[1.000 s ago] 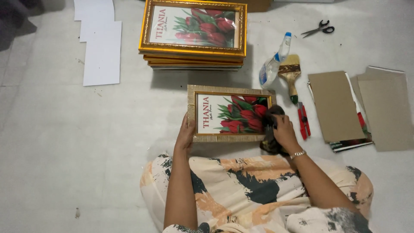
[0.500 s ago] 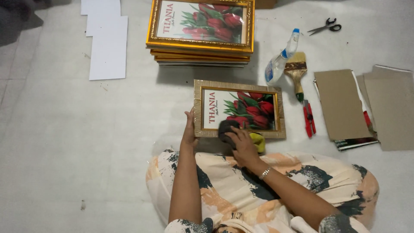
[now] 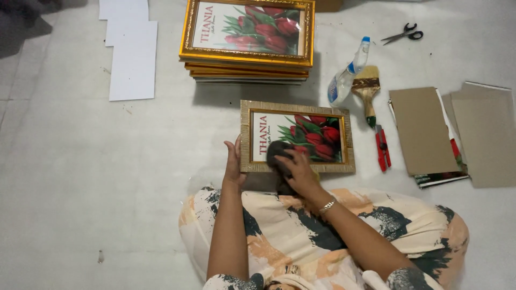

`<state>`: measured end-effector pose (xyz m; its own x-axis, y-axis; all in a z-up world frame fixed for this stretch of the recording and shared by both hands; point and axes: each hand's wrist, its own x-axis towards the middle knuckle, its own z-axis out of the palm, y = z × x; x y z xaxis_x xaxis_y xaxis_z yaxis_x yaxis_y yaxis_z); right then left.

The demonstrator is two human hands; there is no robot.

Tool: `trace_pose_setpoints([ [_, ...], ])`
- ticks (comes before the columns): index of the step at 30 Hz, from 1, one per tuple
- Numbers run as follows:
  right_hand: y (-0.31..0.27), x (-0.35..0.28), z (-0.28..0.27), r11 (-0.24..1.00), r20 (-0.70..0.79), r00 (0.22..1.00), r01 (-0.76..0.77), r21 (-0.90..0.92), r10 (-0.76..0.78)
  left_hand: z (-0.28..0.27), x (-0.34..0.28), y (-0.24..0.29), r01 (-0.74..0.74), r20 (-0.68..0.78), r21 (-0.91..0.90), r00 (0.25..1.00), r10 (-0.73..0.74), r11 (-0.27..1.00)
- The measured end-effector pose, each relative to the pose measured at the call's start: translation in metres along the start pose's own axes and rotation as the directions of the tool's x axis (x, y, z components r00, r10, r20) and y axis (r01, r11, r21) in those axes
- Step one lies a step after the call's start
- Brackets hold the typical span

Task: Cleaning the glass surface of a picture frame using a cloth

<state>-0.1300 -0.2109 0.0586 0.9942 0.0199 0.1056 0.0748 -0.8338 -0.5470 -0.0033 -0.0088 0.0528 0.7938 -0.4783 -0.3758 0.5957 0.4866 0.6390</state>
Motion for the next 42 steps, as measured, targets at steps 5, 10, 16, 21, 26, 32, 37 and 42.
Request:
trace_pose_setpoints([
  [5, 0.094, -0.047, -0.017, 0.960, -0.128, 0.964, -0.247, -0.132, 0.231, -0.007, 0.003, -0.010, -0.012, -0.031, 0.151, 0.999, 0.017, 0.988],
  [10, 0.136, -0.073, -0.009, 0.790, -0.345, 0.800, -0.576, -0.212, 0.490, 0.045, -0.034, 0.019, -0.044, -0.065, 0.337, 0.995, 0.069, 0.941],
  [16, 0.021, -0.020, 0.010, 0.893, -0.264, 0.893, -0.415, -0.172, 0.365, 0.019, -0.014, 0.003, -0.044, -0.068, 0.299, 0.995, 0.067, 0.953],
  [21, -0.058, 0.038, 0.025, 0.990, -0.047, 0.992, 0.112, -0.081, -0.116, -0.023, 0.018, -0.024, -0.069, -0.013, 0.088, 0.997, 0.071, 0.994],
  [26, -0.043, 0.122, 0.040, 0.973, -0.141, 0.967, 0.194, -0.122, -0.211, -0.053, 0.042, -0.050, -0.038, -0.006, -0.020, 0.999, 0.038, 0.999],
  [32, -0.008, 0.186, 0.047, 0.987, -0.129, 0.991, -0.042, -0.155, 0.022, -0.013, 0.009, -0.023, -0.148, 0.050, 0.295, 0.989, 0.139, 0.944],
  [37, -0.035, 0.137, 0.032, 0.998, -0.062, 0.997, -0.052, -0.046, 0.050, -0.029, 0.020, -0.034, -0.111, 0.043, 0.269, 0.994, 0.104, 0.957],
  [42, -0.062, 0.067, 0.043, 0.977, -0.069, 0.997, 0.019, -0.213, -0.034, -0.089, 0.052, -0.081, 0.031, -0.062, 0.179, 0.998, -0.021, 0.983],
])
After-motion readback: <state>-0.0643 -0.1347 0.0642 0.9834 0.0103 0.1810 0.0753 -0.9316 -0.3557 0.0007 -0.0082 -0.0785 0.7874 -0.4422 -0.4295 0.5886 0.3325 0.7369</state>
